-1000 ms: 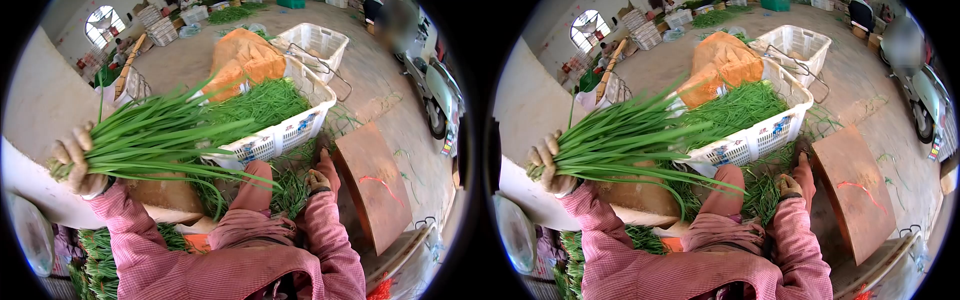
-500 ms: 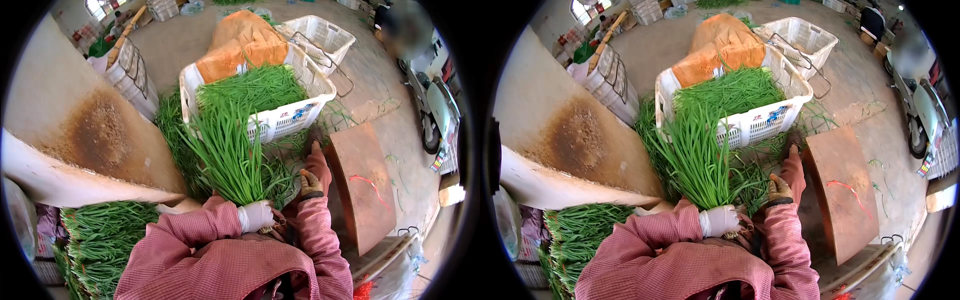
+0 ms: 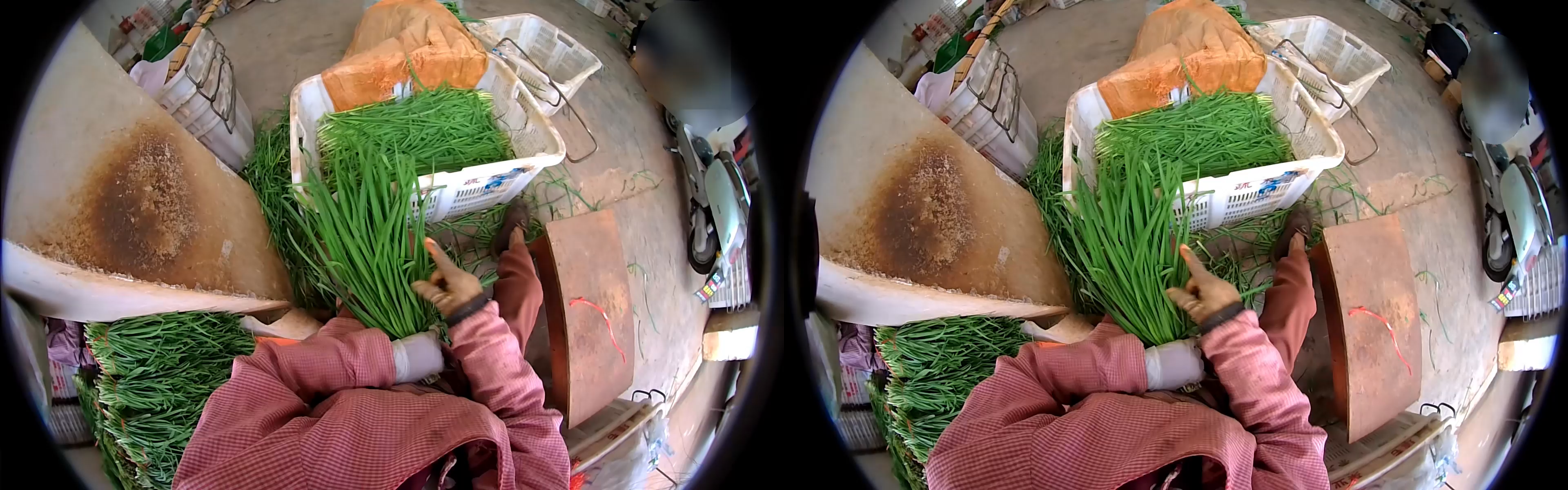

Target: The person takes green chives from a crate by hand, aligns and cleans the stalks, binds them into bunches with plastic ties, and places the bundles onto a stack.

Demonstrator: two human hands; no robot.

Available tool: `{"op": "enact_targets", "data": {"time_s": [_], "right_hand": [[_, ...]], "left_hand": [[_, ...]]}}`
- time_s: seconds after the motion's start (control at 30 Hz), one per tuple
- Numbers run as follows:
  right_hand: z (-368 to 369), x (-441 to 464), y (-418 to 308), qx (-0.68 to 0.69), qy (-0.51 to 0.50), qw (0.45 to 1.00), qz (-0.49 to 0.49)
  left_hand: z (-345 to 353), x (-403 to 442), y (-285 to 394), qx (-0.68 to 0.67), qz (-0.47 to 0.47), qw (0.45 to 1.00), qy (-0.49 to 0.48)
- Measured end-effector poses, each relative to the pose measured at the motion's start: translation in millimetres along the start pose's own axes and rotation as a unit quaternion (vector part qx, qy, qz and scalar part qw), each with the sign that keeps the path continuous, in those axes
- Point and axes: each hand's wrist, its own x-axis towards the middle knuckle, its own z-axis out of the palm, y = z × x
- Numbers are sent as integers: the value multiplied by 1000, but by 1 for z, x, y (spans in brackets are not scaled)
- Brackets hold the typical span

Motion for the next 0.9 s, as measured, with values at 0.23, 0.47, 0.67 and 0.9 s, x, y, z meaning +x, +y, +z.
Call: {"op": "enact_targets", "data": {"time_s": [0.23,0.47,0.67,0.9], "right_hand": [[36,54,72,403,65,909,78],[-22,80,128,263,222,915,210],[-67,114,10,-208,166,964,13],[-29,192,-28,-165,122,965,-162]], "left_hand": [[-7,5,-2,-49,-9,998,-39],[82,8,-11,-690,58,698,183],[91,28,-9,-564,163,806,74],[91,44,-1,-277,51,959,33]]}}
